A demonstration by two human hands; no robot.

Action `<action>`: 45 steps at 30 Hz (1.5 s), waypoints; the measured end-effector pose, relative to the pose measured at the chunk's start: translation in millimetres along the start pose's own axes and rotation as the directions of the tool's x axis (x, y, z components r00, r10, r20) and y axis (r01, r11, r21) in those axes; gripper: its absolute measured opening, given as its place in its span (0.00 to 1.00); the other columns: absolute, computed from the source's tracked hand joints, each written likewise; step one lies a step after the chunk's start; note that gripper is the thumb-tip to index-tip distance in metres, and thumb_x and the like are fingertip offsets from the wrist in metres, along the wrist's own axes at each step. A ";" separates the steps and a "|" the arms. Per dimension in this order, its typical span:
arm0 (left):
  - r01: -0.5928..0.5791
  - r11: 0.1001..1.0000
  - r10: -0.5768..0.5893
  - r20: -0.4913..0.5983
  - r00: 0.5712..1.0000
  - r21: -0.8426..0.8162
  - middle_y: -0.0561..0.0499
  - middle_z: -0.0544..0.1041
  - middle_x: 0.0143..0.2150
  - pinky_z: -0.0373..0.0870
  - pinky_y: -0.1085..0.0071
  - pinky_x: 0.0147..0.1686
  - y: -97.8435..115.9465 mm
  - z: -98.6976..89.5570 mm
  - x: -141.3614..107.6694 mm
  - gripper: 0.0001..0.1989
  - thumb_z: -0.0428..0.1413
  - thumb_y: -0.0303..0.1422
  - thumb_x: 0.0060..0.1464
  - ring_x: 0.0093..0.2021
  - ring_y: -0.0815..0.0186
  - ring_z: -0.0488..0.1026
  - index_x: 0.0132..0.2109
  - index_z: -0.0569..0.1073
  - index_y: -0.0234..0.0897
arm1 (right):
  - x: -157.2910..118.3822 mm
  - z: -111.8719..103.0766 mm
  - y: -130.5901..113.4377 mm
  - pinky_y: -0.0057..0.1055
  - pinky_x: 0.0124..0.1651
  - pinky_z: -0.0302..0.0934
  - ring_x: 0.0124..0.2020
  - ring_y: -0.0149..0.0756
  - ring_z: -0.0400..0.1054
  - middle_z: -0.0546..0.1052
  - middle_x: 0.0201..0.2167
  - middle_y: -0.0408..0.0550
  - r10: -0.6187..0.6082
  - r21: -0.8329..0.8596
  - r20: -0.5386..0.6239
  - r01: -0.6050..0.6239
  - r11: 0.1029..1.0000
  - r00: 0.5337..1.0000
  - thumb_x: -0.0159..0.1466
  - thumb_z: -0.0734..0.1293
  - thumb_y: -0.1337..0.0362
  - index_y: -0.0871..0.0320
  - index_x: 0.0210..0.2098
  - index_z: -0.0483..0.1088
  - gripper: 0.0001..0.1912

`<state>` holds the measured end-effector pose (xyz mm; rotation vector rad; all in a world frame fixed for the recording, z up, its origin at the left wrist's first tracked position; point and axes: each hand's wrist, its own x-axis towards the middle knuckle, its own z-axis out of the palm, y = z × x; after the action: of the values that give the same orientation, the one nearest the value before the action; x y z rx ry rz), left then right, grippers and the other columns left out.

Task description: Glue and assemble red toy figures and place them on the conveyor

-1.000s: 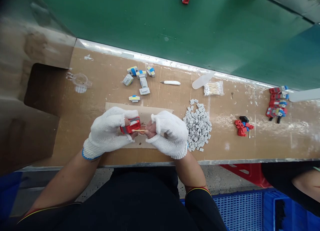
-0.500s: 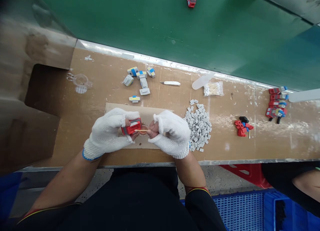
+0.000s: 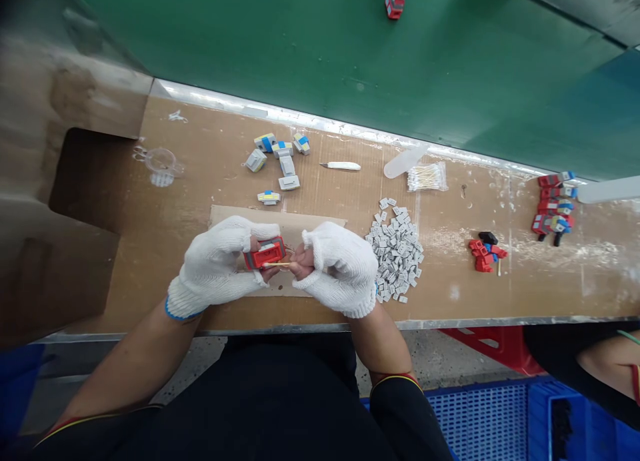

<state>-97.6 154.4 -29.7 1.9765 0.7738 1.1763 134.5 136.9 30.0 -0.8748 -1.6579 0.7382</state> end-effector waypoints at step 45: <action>-0.060 0.997 0.061 -0.021 0.998 0.041 0.42 0.93 0.51 0.91 0.60 0.42 1.9 -1.0 -1.9 0.19 0.78 0.29 0.60 0.41 0.57 0.89 0.50 0.77 0.44 | -3.7 3.2 4.3 0.26 0.25 0.71 0.22 0.31 0.75 0.82 0.23 0.39 0.030 0.090 -0.048 -0.026 0.996 0.998 0.72 0.83 0.67 0.52 0.28 0.76 0.19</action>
<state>-99.0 152.1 -28.8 2.0352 0.7595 1.2288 132.8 136.1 23.8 -0.8479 -1.5603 0.7979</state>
